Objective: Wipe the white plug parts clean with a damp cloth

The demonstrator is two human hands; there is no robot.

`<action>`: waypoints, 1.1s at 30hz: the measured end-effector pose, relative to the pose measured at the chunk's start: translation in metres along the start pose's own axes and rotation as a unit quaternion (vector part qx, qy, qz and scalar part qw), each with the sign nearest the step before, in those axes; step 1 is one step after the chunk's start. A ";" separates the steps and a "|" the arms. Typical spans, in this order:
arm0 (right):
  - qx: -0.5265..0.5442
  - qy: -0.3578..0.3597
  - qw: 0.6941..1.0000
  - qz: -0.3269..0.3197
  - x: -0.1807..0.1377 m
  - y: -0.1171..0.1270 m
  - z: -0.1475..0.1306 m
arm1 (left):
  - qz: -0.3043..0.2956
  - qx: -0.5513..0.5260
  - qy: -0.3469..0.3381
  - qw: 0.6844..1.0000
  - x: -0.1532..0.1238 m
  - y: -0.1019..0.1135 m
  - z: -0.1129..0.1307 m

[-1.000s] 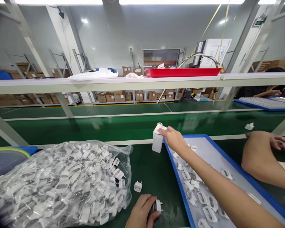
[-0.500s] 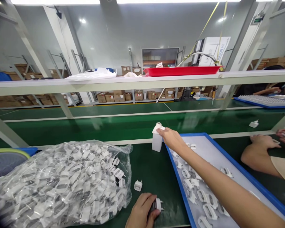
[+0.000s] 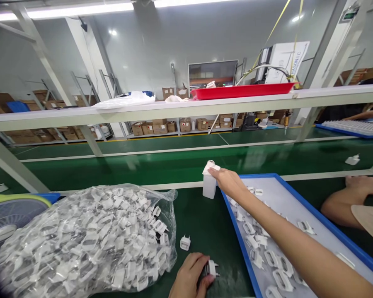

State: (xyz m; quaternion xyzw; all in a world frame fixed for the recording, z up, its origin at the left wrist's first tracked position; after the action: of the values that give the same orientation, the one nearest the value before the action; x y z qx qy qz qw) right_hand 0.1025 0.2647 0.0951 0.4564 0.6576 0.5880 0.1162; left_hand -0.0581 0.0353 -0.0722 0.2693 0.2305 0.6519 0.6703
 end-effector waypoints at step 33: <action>0.307 -0.095 0.944 0.073 -0.209 -0.093 -0.133 | -0.078 -0.059 0.100 0.990 0.005 0.033 0.033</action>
State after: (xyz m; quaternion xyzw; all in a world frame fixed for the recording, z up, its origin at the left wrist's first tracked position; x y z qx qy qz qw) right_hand 0.0839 0.0320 -0.0297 0.5708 0.7568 0.3182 -0.0107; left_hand -0.0611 0.0383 -0.0252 0.1438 0.2780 0.6339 0.7073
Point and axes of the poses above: each hand's wrist, its own x-axis towards the middle knuckle, its own y-axis out of the back of the hand, z = x × y, the point moved 5 cm from there along x, towards the middle knuckle, and after that the axes turned 14 degrees about y, right-handed, at the moved point
